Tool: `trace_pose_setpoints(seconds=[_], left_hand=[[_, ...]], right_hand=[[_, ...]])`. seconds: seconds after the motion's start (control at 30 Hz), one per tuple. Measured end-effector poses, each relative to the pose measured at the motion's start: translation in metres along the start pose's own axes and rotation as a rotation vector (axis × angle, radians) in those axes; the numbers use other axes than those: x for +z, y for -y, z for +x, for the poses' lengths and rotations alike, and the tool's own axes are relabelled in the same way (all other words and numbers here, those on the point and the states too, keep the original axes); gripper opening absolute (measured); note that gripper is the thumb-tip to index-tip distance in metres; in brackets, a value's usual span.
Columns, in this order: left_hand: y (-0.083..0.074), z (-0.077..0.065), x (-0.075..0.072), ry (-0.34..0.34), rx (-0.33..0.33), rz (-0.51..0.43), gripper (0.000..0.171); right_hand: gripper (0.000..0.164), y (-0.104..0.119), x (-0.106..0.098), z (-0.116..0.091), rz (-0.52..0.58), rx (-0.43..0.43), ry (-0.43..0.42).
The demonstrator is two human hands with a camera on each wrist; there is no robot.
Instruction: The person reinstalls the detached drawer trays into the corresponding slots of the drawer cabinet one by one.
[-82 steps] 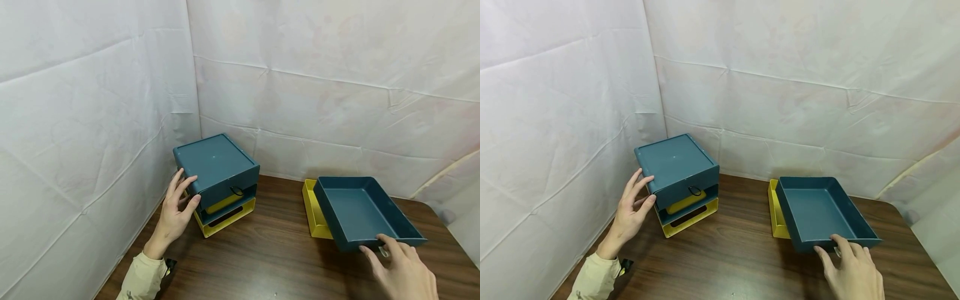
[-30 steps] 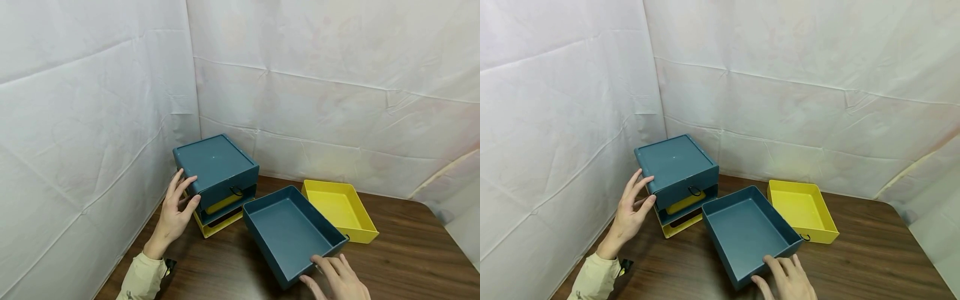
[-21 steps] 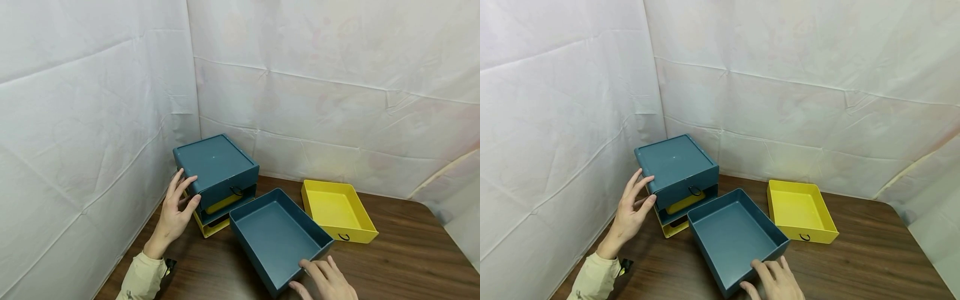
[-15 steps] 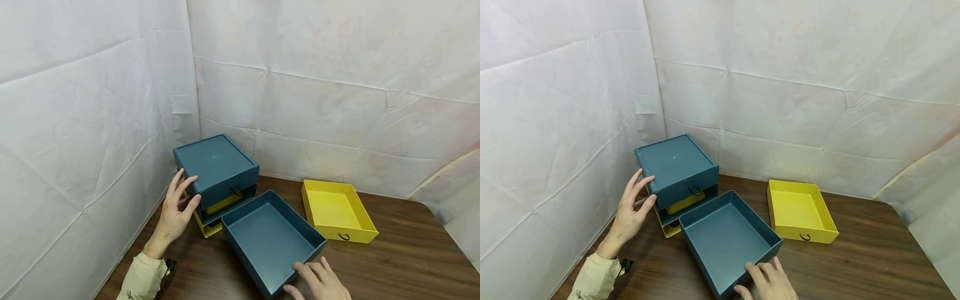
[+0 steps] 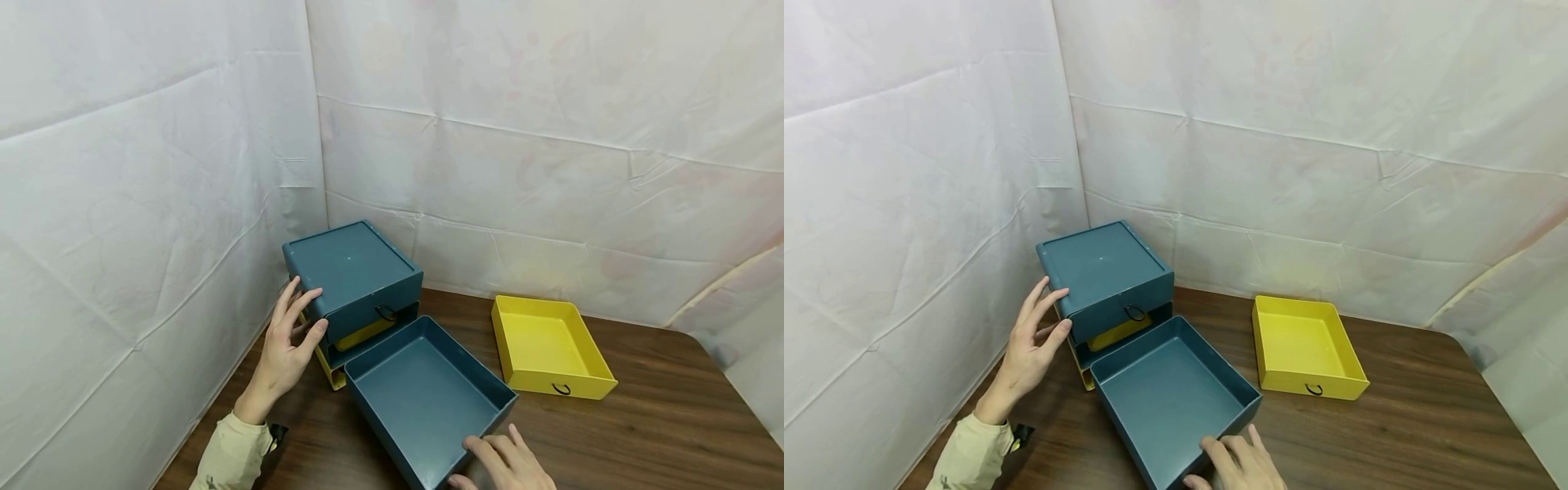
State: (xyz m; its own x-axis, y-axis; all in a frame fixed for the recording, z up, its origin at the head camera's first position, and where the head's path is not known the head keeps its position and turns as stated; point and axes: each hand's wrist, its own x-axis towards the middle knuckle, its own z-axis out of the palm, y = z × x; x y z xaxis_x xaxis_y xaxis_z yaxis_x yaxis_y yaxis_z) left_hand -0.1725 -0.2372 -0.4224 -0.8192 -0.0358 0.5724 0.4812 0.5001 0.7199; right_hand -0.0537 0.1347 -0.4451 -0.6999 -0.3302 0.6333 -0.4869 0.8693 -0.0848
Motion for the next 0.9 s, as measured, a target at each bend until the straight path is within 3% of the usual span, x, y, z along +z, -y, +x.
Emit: trace_pose_setpoints(seconds=[0.57,0.9], left_hand=[[0.0,0.0,0.0,0.002,0.005,-0.002,0.054],[0.001,-0.001,0.0,-0.001,-0.004,0.007,0.054]], right_hand=[[0.046,0.011,0.005,0.011,0.069,-0.047,-0.007],[0.046,0.015,0.01,0.018,0.081,-0.024,0.011]])
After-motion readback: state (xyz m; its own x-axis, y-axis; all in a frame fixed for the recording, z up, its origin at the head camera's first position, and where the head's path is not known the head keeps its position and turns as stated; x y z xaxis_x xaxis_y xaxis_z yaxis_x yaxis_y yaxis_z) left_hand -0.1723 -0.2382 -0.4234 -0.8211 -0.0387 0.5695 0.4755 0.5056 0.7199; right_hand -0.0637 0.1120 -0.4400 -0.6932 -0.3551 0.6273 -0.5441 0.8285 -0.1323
